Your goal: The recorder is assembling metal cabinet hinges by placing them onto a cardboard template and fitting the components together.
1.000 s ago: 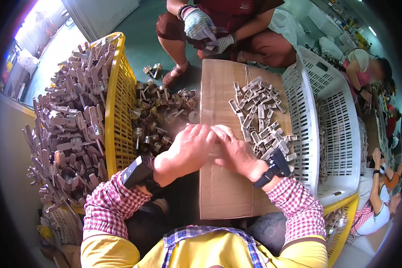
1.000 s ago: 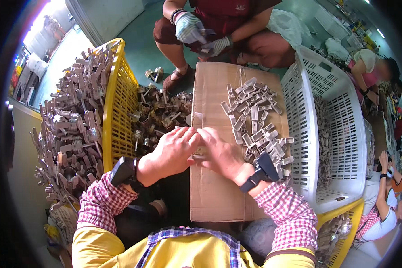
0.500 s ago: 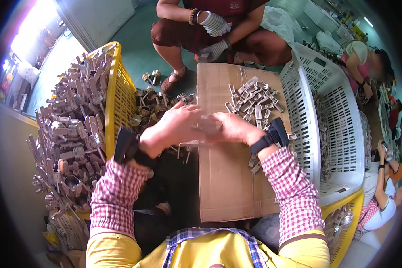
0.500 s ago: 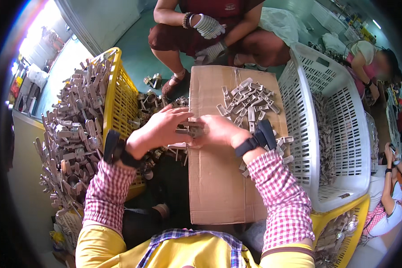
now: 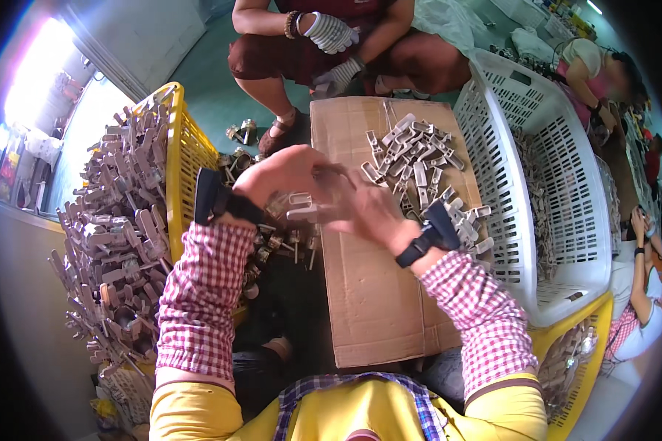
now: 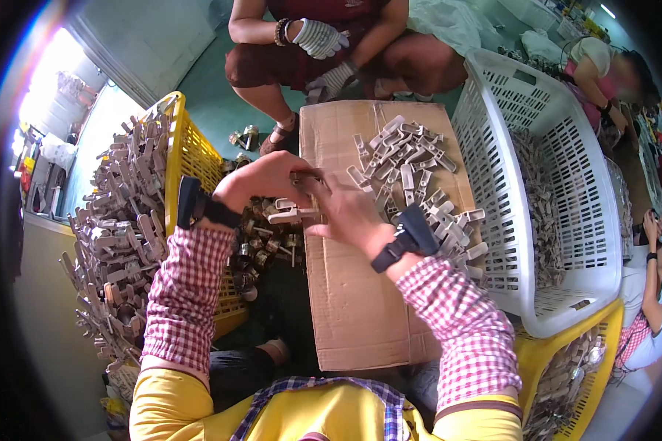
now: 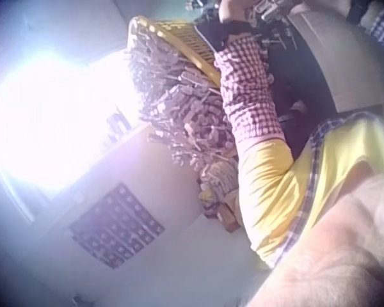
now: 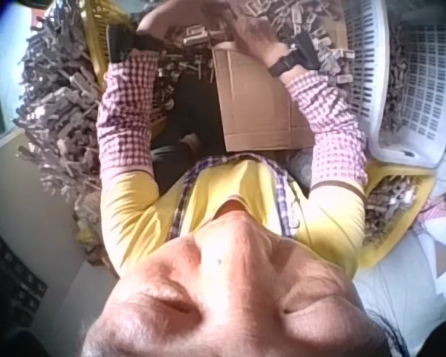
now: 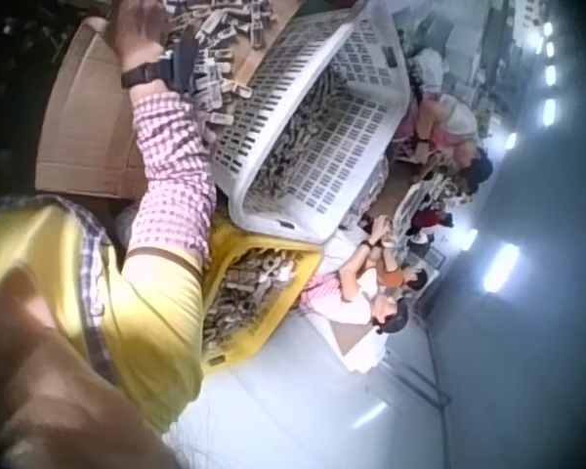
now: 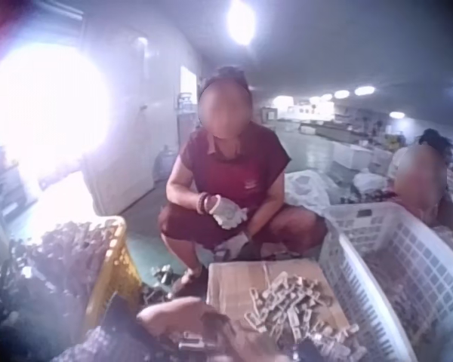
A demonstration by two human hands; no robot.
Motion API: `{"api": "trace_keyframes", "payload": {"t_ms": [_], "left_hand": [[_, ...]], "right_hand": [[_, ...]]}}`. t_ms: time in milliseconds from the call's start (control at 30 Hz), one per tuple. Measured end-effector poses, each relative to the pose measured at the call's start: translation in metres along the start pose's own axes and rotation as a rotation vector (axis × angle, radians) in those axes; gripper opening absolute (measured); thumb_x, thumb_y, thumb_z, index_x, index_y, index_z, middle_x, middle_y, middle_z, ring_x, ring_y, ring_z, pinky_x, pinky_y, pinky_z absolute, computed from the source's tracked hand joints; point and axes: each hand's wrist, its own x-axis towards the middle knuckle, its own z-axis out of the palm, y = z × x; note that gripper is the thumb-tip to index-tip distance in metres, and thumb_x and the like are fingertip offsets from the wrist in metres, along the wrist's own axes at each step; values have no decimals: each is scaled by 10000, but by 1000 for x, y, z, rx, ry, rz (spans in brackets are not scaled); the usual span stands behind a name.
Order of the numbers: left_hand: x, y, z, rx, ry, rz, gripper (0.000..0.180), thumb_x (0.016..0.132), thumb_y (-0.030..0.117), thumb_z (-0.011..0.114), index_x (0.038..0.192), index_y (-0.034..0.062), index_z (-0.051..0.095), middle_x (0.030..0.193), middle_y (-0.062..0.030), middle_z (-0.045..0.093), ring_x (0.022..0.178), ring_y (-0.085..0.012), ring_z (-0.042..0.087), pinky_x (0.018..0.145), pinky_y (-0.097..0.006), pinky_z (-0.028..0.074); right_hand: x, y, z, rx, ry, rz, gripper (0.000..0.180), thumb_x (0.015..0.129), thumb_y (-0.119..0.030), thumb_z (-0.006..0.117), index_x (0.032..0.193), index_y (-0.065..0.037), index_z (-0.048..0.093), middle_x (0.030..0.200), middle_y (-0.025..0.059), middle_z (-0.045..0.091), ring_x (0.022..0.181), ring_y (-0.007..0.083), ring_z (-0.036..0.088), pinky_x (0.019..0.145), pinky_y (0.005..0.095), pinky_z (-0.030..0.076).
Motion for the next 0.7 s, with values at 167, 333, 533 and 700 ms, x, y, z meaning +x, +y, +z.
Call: {"api": "trace_keyframes", "payload": {"t_ms": [167, 333, 533, 700], "left_hand": [[10, -1, -19, 32, 7, -100, 535, 807, 330, 863, 1259, 66, 751, 1110, -112, 793, 980, -213, 725, 914, -364, 556], [-25, 29, 20, 299, 463, 126, 453, 837, 313, 797, 1246, 124, 743, 1121, -117, 768, 1098, -300, 726, 1174, -556, 407], [-1, 1, 16, 394, 482, 141, 614, 696, 267, 918, 1237, 89, 689, 1209, -96, 741, 1182, -310, 686, 1105, -461, 507], [26, -12, -24, 192, 231, 38, 587, 689, 301, 907, 1215, 96, 745, 1046, -121, 776, 989, -294, 734, 885, -403, 571]], "right_hand": [[36, 21, -13, 82, -98, 55, 695, 757, -388, 918, 1336, -132, 630, 1306, 101, 699, 1051, 358, 732, 955, 455, 572], [99, 68, -17, 345, -414, 5, 611, 755, -386, 902, 1255, -81, 728, 1136, 147, 780, 1061, 290, 730, 946, 399, 546], [114, 82, -15, 415, -384, 36, 765, 819, -404, 890, 1440, -56, 610, 1338, 130, 706, 1194, 239, 677, 1031, 375, 520], [58, 45, 22, -166, 204, -80, 931, 750, -343, 920, 1504, -114, 424, 1410, 117, 609, 993, 349, 740, 824, 456, 625]]}}
